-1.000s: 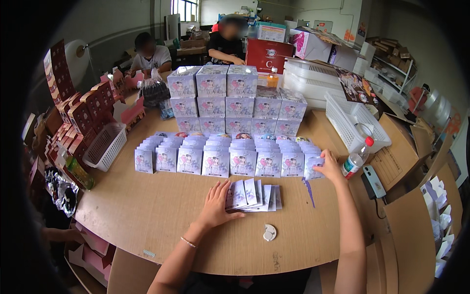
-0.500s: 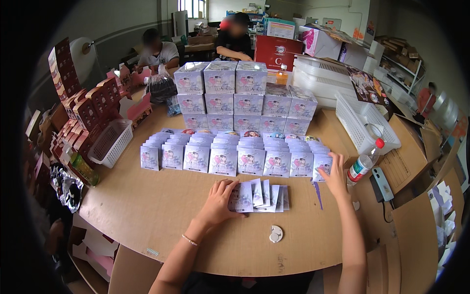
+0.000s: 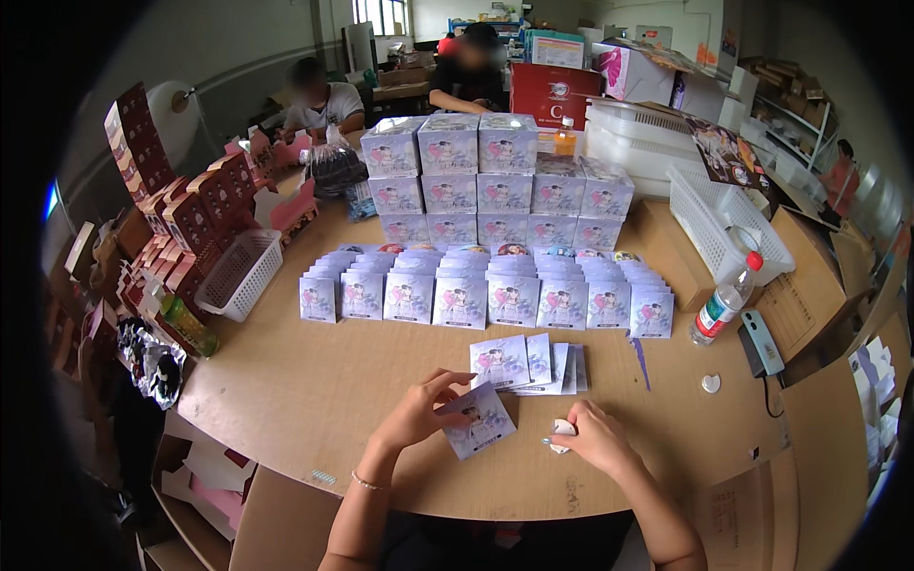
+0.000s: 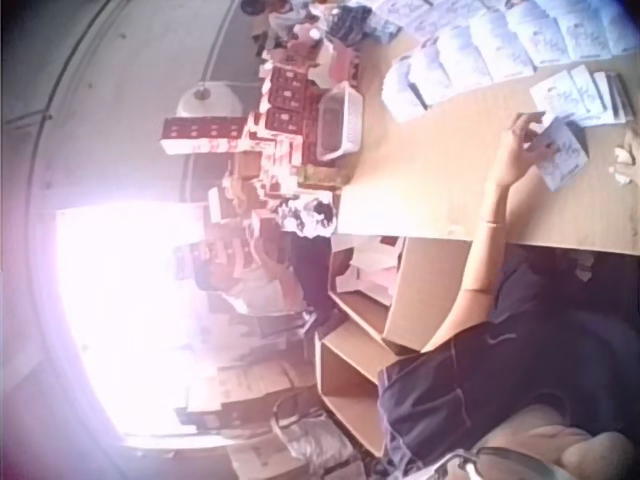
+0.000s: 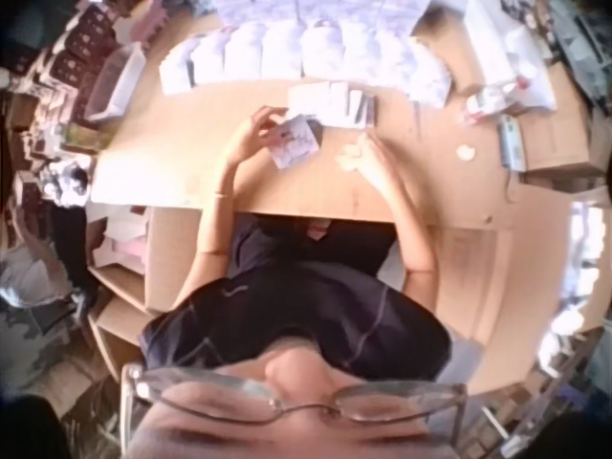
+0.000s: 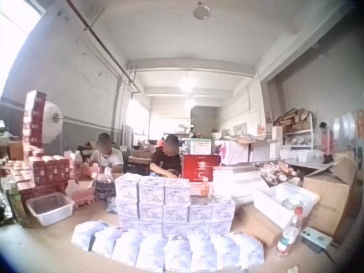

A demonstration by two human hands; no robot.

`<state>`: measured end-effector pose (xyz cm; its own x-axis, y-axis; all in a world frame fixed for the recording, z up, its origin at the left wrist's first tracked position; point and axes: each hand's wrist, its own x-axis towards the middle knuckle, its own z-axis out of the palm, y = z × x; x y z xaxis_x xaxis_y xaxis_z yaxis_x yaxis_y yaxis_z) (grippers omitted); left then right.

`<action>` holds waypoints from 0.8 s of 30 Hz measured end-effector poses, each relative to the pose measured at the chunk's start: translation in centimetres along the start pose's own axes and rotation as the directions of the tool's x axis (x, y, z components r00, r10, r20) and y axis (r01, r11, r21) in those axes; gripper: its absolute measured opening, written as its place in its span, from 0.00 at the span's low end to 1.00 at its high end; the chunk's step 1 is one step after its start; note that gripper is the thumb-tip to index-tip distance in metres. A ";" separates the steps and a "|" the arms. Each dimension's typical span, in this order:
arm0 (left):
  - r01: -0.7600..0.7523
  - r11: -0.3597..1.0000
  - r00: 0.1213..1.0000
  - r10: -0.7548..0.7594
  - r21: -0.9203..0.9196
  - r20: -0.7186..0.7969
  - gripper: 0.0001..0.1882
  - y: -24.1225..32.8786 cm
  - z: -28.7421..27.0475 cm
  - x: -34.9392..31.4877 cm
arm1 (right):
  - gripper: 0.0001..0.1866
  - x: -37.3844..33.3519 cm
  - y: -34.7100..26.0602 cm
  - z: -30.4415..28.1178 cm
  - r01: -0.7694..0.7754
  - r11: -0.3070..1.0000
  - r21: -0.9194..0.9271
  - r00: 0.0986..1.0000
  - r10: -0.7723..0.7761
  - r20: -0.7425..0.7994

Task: The person inserts small round items into purple pouches and folds the tops closed. They place the finished pouches into neat stacks on the table. Other workers are visible in the background performing similar tasks.

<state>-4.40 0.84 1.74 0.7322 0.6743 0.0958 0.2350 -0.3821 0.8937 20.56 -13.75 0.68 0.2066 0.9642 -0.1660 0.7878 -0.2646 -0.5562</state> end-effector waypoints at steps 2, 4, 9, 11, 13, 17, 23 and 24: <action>-0.002 1.000 1.000 0.002 -0.001 0.005 0.28 0.5 -0.9 -0.7 | 0.22 -0.2 0.1 0.1 0.000 0.995 0.102 1.000 0.001 -0.016; -0.025 1.000 1.000 0.024 0.019 0.005 0.27 2.3 -1.7 -1.2 | 0.19 -0.3 0.3 0.3 0.015 0.975 0.220 1.000 -0.014 -0.006; -0.222 0.963 0.972 0.207 0.151 0.110 0.25 6.9 -1.0 -0.2 | 0.10 -1.2 -1.1 0.0 -0.008 0.792 0.611 1.000 -0.004 0.018; -0.295 0.937 0.938 0.246 0.189 0.246 0.24 6.4 1.4 0.5 | 0.09 -1.6 -1.0 0.8 0.093 0.691 0.717 0.996 -0.063 -0.068; -0.415 0.864 0.903 0.353 0.284 0.244 0.22 6.1 3.4 0.5 | 0.08 -2.1 -0.7 1.3 0.196 0.639 0.744 0.979 -0.079 -0.190; -0.331 0.833 0.943 0.282 0.443 0.174 0.22 6.8 4.1 -2.7 | 0.09 -3.1 0.6 1.9 0.238 0.534 0.811 0.967 -0.053 -0.248; -0.297 0.701 0.930 0.367 0.648 0.029 0.07 5.6 3.8 -4.1 | 0.09 -4.4 -1.9 2.8 0.336 0.571 0.749 0.942 -0.195 -0.274; -0.275 0.680 0.934 0.356 0.680 0.023 0.06 5.8 3.7 -4.5 | 0.10 -4.2 -2.8 3.3 0.384 0.592 0.709 0.923 -0.237 -0.301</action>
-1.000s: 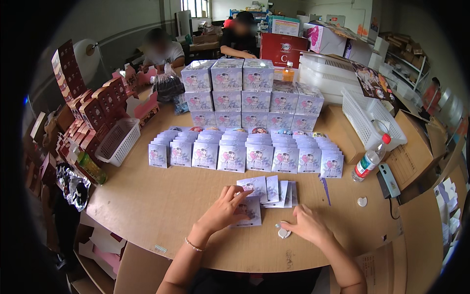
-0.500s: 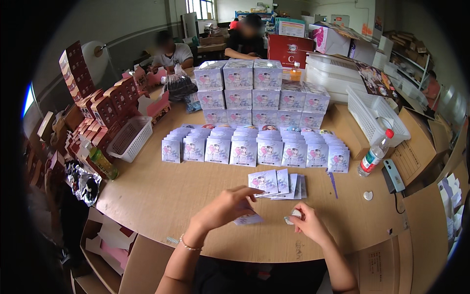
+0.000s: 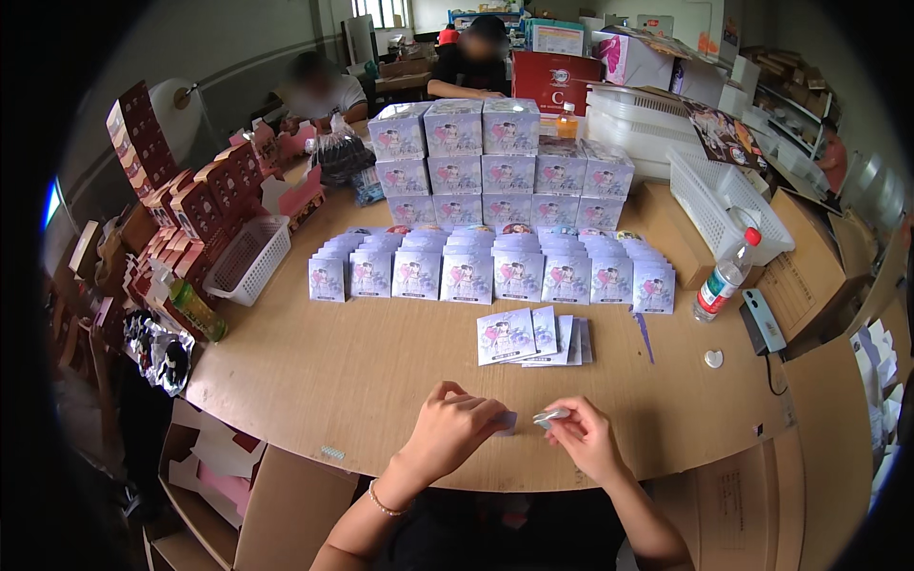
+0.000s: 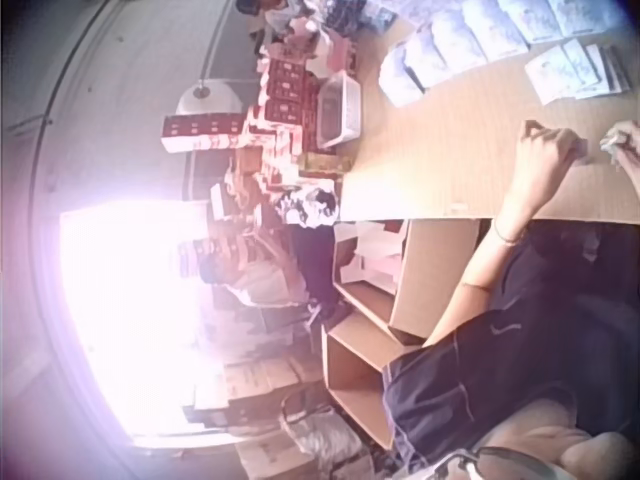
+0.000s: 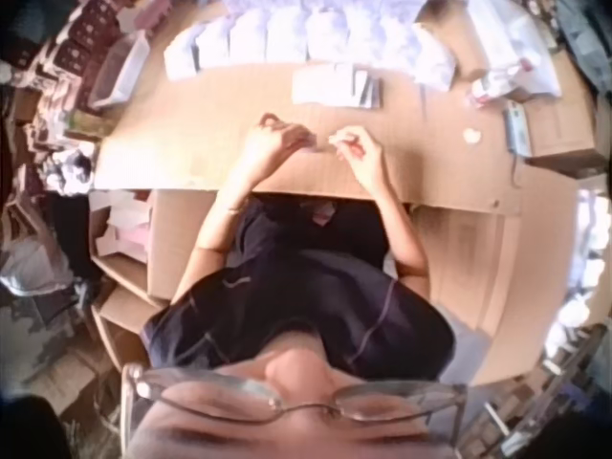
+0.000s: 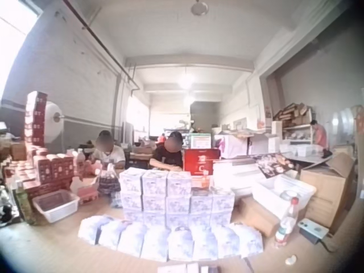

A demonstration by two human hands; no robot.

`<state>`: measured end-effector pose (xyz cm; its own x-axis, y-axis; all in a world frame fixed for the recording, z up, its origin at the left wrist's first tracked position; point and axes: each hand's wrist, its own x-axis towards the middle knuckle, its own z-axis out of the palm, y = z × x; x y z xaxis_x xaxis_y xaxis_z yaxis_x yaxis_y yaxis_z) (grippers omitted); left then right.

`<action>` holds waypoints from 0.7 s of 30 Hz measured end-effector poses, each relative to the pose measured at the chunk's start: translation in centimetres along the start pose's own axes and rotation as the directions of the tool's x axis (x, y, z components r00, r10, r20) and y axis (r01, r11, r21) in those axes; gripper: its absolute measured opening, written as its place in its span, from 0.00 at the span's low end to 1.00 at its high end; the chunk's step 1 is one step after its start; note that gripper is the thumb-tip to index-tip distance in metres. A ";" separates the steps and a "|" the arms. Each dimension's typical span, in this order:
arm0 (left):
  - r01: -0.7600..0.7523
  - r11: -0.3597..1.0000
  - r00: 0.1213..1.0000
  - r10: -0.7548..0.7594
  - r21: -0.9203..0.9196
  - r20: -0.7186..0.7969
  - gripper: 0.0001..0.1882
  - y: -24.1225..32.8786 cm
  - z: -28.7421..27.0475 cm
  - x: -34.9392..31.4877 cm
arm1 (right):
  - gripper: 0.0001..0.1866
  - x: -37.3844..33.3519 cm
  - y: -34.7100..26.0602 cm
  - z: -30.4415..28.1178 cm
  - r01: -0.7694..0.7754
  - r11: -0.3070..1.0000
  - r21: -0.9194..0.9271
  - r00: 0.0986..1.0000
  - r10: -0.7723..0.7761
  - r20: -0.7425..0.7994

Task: The person inserts small round items into purple pouches and folds the tops closed. They place the finished pouches into neat stacks on the table. Other workers are visible in the background performing similar tasks.

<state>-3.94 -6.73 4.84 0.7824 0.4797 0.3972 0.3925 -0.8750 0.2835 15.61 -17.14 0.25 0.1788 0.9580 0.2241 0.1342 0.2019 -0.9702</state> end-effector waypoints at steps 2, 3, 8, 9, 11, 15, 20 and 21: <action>-0.005 0.997 0.999 0.008 0.079 -0.031 0.06 0.2 -0.1 0.1 | 0.10 0.4 -0.3 1.1 0.073 0.996 -0.059 0.997 -0.072 0.028; -0.011 0.993 0.998 0.019 0.118 -0.065 0.06 0.3 0.0 0.0 | 0.10 0.6 -0.3 1.5 0.074 0.995 -0.065 0.997 -0.073 0.017; 0.013 0.990 0.997 -0.001 0.139 -0.083 0.06 0.2 0.6 -0.6 | 0.09 1.3 -1.2 2.2 0.143 0.986 -0.090 0.989 -0.140 0.039; 0.014 0.991 0.996 -0.002 0.135 -0.093 0.06 0.1 0.7 -0.7 | 0.10 1.4 -1.3 2.2 0.154 0.984 -0.093 0.988 -0.149 0.050; 0.016 0.992 0.994 -0.002 0.128 -0.106 0.05 0.1 0.9 -0.8 | 0.10 1.7 -1.2 2.0 0.173 0.973 -0.153 0.985 -0.170 0.034; 0.023 0.996 0.992 -0.013 0.084 -0.126 0.04 0.1 1.0 -0.7 | 0.10 1.7 -1.1 1.6 0.208 0.942 -0.263 0.978 -0.207 0.028; 0.023 0.999 0.985 -0.018 0.029 -0.171 0.03 0.0 1.5 -0.8 | 0.09 1.7 -0.5 2.0 0.171 0.929 -0.329 0.983 -0.140 0.115; 0.021 1.000 0.983 -0.019 0.012 -0.181 0.03 -0.2 1.6 -0.7 | 0.09 1.8 -0.5 2.0 0.186 0.917 -0.353 0.981 -0.152 0.121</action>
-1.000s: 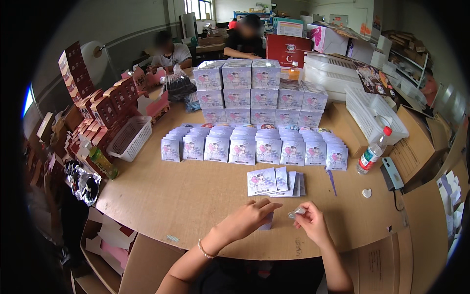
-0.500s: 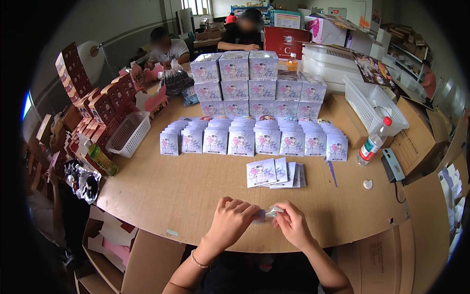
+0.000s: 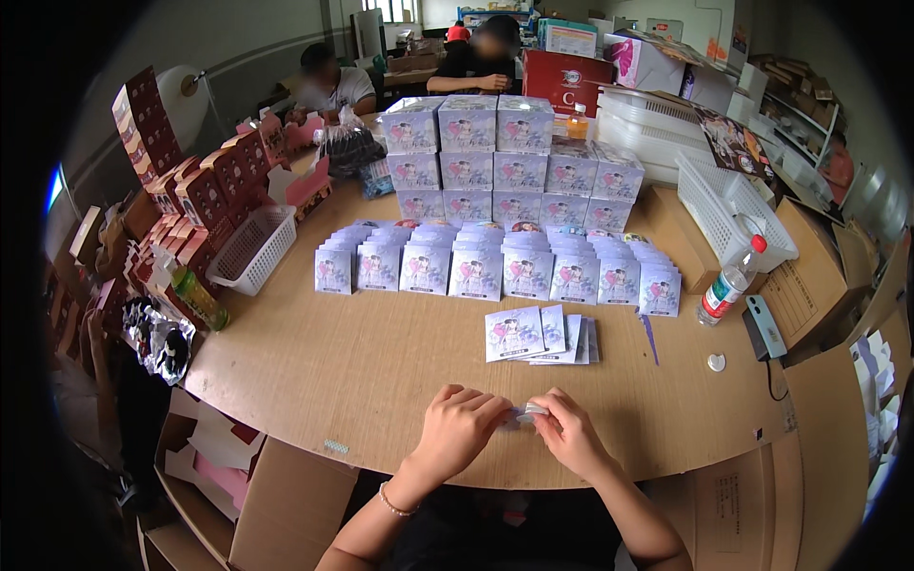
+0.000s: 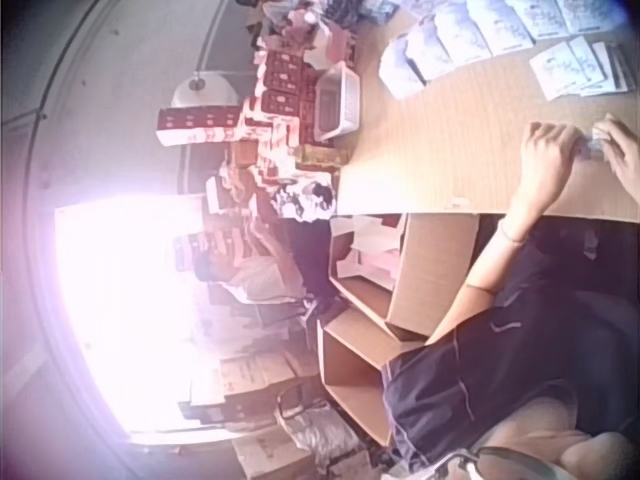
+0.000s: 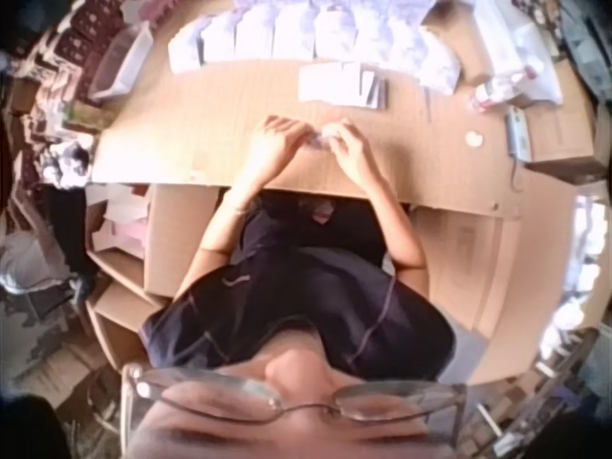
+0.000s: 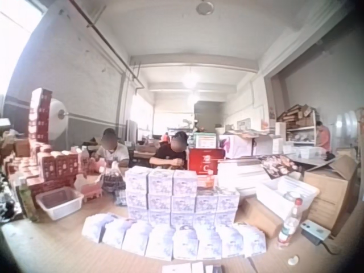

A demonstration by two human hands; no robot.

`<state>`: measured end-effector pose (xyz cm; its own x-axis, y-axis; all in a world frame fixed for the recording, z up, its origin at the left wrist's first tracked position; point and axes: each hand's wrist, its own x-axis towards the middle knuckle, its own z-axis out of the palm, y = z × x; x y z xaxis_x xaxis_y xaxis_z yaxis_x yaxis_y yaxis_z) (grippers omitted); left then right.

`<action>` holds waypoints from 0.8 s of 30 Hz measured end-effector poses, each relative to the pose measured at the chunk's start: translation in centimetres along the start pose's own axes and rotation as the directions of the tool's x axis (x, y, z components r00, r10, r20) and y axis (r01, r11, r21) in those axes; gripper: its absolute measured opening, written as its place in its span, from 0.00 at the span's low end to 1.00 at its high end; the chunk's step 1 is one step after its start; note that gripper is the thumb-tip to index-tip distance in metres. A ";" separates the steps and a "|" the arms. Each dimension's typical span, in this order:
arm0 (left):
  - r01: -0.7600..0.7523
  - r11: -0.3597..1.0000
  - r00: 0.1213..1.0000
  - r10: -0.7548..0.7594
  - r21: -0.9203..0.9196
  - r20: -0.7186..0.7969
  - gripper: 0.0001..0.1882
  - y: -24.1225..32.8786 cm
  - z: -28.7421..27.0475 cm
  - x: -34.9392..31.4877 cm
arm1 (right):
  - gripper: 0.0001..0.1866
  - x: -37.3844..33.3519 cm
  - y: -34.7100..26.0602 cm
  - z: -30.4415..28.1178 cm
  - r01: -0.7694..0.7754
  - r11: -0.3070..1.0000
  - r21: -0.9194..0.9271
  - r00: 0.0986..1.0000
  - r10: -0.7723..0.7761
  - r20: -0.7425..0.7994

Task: The person inserts small round items into purple pouches and folds the tops closed. They place the finished pouches into neat stacks on the table. Other workers are visible in the background performing similar tasks.

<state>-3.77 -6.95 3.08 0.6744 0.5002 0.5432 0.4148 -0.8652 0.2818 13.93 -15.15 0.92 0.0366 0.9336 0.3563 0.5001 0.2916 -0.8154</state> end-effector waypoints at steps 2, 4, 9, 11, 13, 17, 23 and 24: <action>0.013 0.999 1.000 -0.014 -0.035 -0.011 0.03 -0.3 0.3 0.1 | 0.08 -0.5 2.0 0.9 0.065 0.995 -0.075 0.998 -0.064 0.007; 0.034 0.997 0.999 -0.035 -0.066 -0.012 0.02 -0.8 0.4 0.2 | 0.07 -0.9 2.7 1.3 0.097 0.988 -0.119 0.995 -0.097 0.009; 0.011 0.999 1.000 -0.011 -0.052 -0.001 0.02 -1.2 -0.4 0.2 | 0.06 -1.0 2.5 0.7 0.014 1.000 0.014 0.994 -0.012 -0.105; -0.012 1.000 1.000 0.012 -0.027 0.007 0.02 -1.2 -0.4 0.1 | 0.05 -0.3 1.1 0.0 -0.028 0.999 0.037 0.993 0.032 -0.115; -0.059 0.998 0.998 0.059 -0.007 -0.001 0.02 -1.0 -0.3 0.2 | 0.05 0.3 0.6 -0.1 -0.018 0.998 0.060 0.993 0.025 -0.115; -0.061 0.998 0.998 0.061 -0.014 0.002 0.03 -0.5 0.1 -0.2 | 0.05 -0.1 1.3 0.2 -0.054 0.978 0.204 0.994 0.072 -0.085; -0.074 0.997 0.997 0.074 -0.031 0.000 0.03 -0.4 -0.1 0.0 | 0.05 0.0 0.9 0.6 -0.007 0.973 0.229 0.996 0.028 -0.089; -0.075 0.997 0.997 0.075 -0.036 -0.006 0.03 -0.5 0.0 0.1 | 0.05 0.1 1.1 0.8 0.006 0.983 0.183 0.996 0.011 -0.089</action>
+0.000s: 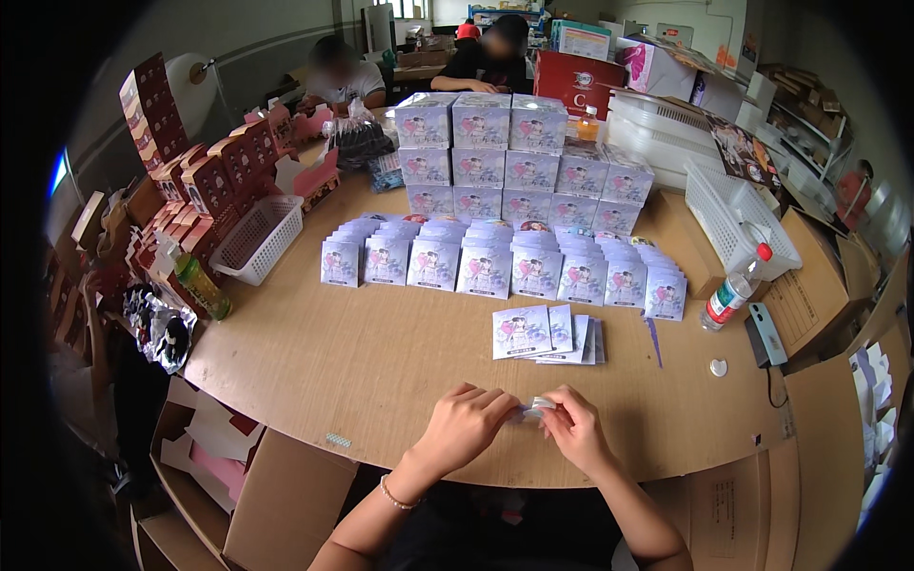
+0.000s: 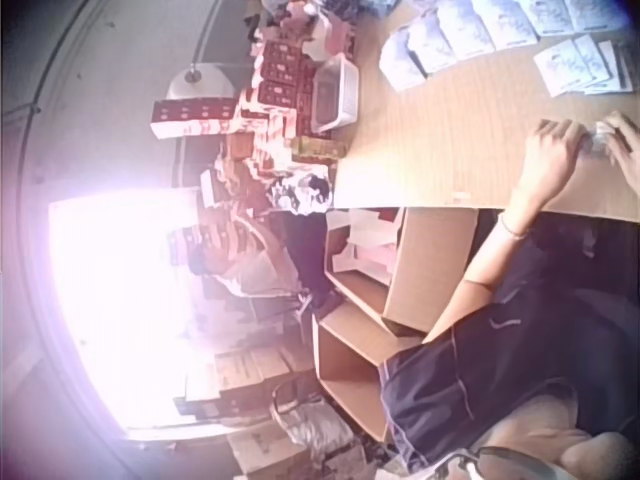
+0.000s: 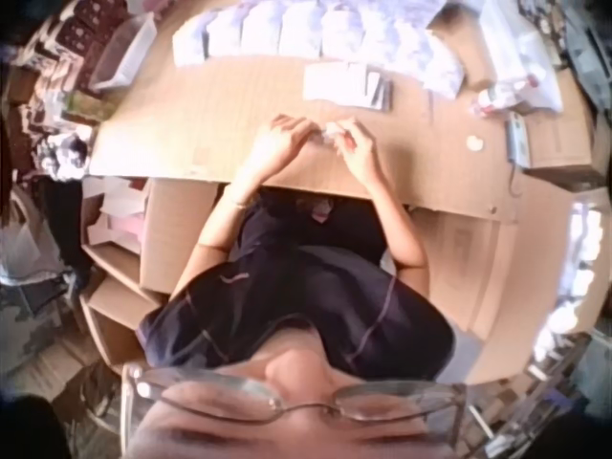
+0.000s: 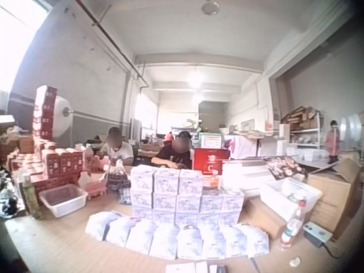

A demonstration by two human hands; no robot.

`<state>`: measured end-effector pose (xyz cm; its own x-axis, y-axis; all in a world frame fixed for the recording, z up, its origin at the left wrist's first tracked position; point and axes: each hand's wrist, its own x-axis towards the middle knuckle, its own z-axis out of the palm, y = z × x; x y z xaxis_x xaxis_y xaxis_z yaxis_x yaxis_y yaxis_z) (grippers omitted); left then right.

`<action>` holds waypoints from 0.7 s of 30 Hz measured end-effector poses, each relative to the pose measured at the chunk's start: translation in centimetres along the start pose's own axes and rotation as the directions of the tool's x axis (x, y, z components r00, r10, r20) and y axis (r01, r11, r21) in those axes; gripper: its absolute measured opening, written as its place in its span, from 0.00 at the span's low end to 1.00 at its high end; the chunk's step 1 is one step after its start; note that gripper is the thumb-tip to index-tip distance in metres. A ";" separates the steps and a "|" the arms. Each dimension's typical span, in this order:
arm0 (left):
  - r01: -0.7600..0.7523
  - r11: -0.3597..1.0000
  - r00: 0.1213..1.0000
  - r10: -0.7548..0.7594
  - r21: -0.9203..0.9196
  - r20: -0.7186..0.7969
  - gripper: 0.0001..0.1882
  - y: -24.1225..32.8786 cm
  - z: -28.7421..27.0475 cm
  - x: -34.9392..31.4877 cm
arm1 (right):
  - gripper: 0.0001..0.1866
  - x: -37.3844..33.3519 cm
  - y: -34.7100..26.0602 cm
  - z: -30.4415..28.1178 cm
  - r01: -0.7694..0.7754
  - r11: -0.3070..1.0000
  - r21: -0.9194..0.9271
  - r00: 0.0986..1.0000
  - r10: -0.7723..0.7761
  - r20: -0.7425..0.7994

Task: The person inserts small round items into purple pouches and folds the tops closed. They place the finished pouches into neat stacks on the table. Other workers are visible in the background performing similar tasks.

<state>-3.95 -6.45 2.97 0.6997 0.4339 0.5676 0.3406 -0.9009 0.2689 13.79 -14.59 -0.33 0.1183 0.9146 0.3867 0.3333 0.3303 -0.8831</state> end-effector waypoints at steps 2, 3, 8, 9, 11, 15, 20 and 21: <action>0.009 1.000 1.000 -0.009 0.005 0.007 0.03 -0.3 0.2 0.0 | 0.06 -0.1 0.8 0.2 0.046 0.995 -0.092 0.999 -0.045 0.016; 0.018 1.000 1.000 -0.018 0.014 0.020 0.03 -0.4 0.3 -0.1 | 0.06 -0.4 1.6 0.3 0.076 0.987 -0.139 0.997 -0.073 0.028; 0.033 0.999 0.999 -0.033 0.026 -0.010 0.03 -1.0 0.8 -0.1 | 0.06 -0.7 2.0 0.4 0.064 0.974 -0.217 0.996 -0.050 0.069; 0.031 0.999 0.999 -0.031 0.018 -0.015 0.03 -1.0 0.5 0.0 | 0.06 -0.6 1.8 0.2 0.046 0.979 -0.199 0.997 -0.034 0.066; -0.007 1.000 1.000 0.008 0.027 -0.012 0.03 -1.0 0.2 0.2 | 0.06 -0.5 1.1 -0.3 0.012 0.987 -0.162 0.998 -0.002 0.061; -0.067 0.996 0.997 0.065 0.056 0.029 0.02 -0.5 0.2 0.1 | 0.07 -0.5 0.8 -0.1 0.007 1.000 -0.016 1.000 -0.008 -0.029; -0.063 0.996 0.997 0.060 0.060 0.049 0.03 -0.3 0.3 -0.3 | 0.08 0.0 -0.6 -0.5 0.044 0.998 -0.045 0.999 -0.044 -0.007; -0.061 0.997 0.997 0.058 0.057 0.047 0.03 -0.3 0.2 -0.4 | 0.08 0.0 -0.8 -0.5 0.053 0.996 -0.077 0.999 -0.053 0.003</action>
<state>-4.15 -6.37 2.53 0.7471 0.3804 0.5452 0.3325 -0.9240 0.1891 14.00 -14.93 0.52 0.0975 0.8965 0.4322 0.4100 0.3596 -0.8382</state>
